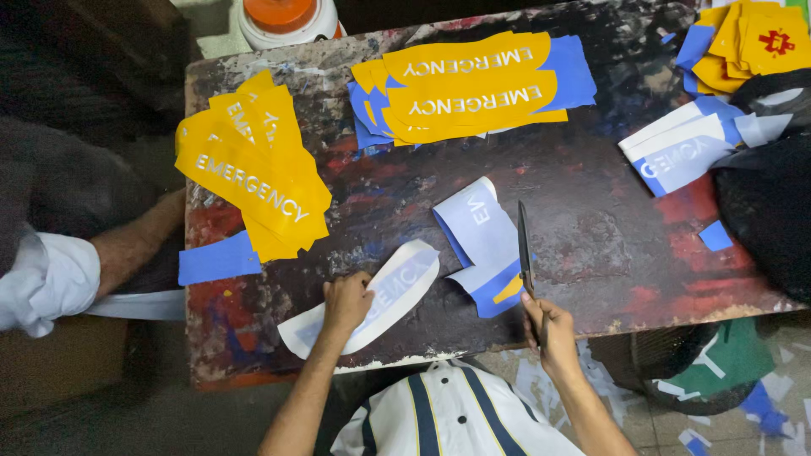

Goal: The person uses scissors to cut yellow 'EMERGENCY' stickers from blue backing sheets. They trim the edges of each sticker, flip the pieces, and stack the finished cutouts on the table.

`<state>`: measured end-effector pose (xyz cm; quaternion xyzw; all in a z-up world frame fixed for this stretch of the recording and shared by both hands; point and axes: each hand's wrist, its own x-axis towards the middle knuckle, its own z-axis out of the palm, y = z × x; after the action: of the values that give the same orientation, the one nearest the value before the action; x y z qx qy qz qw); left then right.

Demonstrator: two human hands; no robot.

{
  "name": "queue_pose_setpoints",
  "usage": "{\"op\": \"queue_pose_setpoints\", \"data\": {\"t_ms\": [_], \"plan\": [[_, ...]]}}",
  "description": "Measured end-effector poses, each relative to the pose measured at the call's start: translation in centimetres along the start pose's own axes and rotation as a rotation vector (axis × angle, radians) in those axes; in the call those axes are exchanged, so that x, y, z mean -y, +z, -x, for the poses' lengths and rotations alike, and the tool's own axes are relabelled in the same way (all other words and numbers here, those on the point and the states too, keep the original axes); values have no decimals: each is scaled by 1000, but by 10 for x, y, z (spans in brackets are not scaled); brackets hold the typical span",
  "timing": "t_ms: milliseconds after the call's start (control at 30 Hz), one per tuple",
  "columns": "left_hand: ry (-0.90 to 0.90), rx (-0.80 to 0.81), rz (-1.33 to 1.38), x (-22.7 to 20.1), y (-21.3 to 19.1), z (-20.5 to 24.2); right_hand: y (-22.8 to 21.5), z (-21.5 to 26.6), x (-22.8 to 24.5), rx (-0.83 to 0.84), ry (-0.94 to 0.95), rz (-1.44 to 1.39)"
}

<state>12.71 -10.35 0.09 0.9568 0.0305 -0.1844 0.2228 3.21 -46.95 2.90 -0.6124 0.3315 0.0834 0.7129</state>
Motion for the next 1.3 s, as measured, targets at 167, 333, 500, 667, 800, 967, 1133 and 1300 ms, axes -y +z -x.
{"op": "queue_pose_setpoints", "data": {"t_ms": [167,333,500,667,800,967,1133,1300], "plan": [[314,-550,50,15,-70,20,0,0,1,-11,8,14],[382,-857,-101,8,-155,31,4,-2,5,1,-12,15],[551,-971,-170,7,-156,40,6,-1,8,1,20,24],[563,-777,-232,5,-52,39,3,2,5,5,-12,32],[456,-520,-221,-10,27,64,-1,0,2,-29,36,22],[193,-359,-176,-31,40,92,-4,0,0,-2,6,12],[172,-291,-23,-45,23,83,-1,1,-5,47,-11,27],[432,-404,177,-87,43,17,9,5,-9,126,24,84]]}}
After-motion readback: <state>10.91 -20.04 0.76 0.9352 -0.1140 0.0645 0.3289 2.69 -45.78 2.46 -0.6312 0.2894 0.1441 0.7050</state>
